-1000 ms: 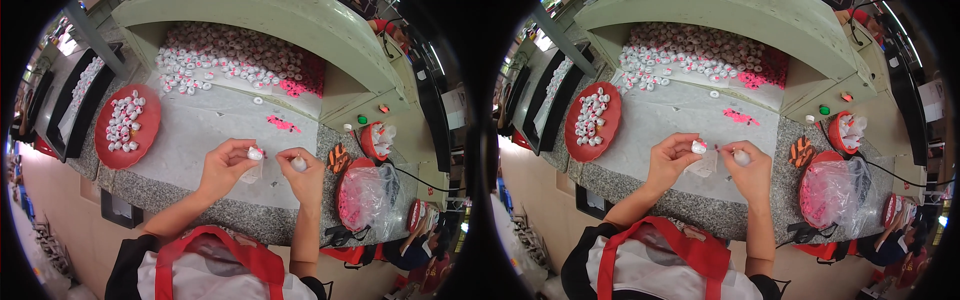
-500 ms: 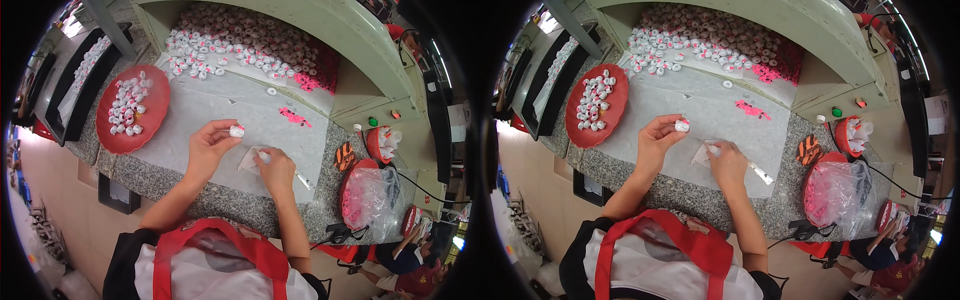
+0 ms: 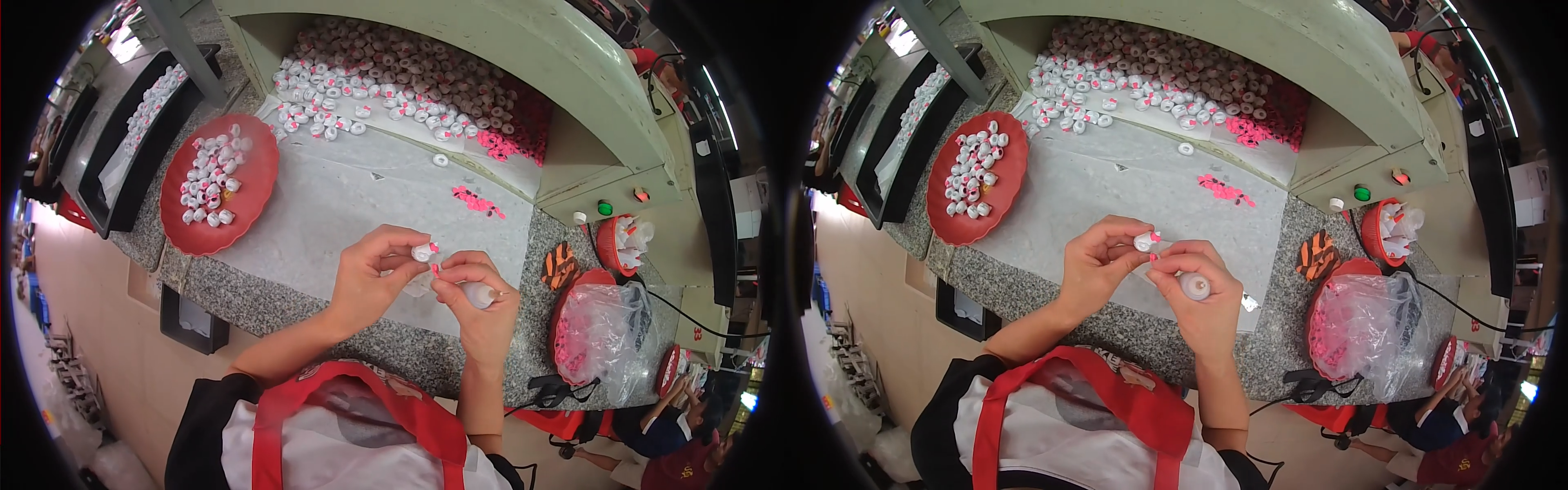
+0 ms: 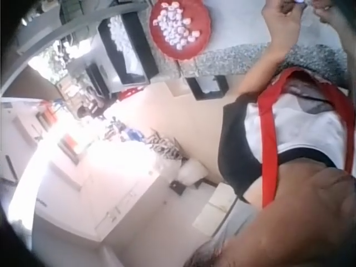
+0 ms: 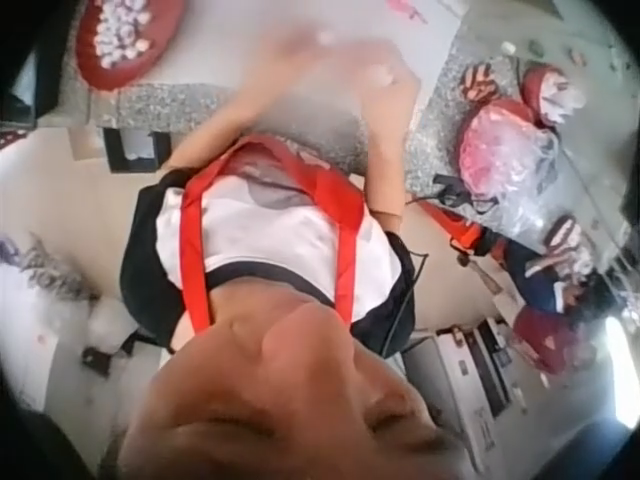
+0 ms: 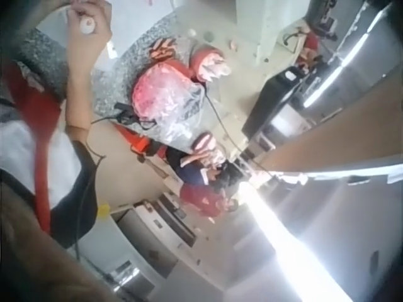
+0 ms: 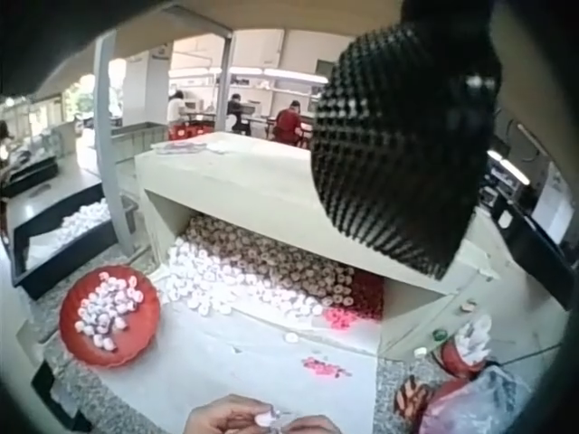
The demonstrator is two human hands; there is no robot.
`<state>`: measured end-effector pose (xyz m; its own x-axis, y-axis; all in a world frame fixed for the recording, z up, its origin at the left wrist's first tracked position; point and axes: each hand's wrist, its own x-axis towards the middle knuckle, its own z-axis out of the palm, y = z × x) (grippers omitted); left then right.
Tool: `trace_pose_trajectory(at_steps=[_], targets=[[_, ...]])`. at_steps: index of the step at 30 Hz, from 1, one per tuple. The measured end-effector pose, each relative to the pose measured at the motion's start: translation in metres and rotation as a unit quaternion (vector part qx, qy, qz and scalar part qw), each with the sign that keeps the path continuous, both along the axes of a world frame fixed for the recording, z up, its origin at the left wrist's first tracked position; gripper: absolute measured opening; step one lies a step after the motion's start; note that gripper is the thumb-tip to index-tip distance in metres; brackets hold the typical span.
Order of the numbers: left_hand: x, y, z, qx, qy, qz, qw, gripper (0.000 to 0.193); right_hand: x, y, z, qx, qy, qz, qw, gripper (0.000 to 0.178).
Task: The recorder is assembling toy heads by applying glue to white plastic pieces and attaching pink bows.
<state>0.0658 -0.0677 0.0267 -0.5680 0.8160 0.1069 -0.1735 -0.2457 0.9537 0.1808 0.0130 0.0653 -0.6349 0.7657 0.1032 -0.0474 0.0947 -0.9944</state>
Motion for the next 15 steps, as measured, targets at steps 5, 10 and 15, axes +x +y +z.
trace_pose_trajectory(at_steps=[5,10,15], targets=[[0.002,0.001,0.004,0.017,0.029,0.012,0.999,0.029,-0.005,-0.005,0.001,-0.033,-0.016,-0.019,0.999,0.010],[-0.004,-0.005,0.007,0.048,0.078,0.003,0.996,0.029,-0.003,-0.004,0.003,-0.094,-0.075,-0.061,0.991,0.009],[-0.005,-0.010,0.021,0.013,-0.045,-0.066,0.997,0.035,-0.008,-0.007,0.000,-0.030,-0.069,-0.089,0.993,0.016]])
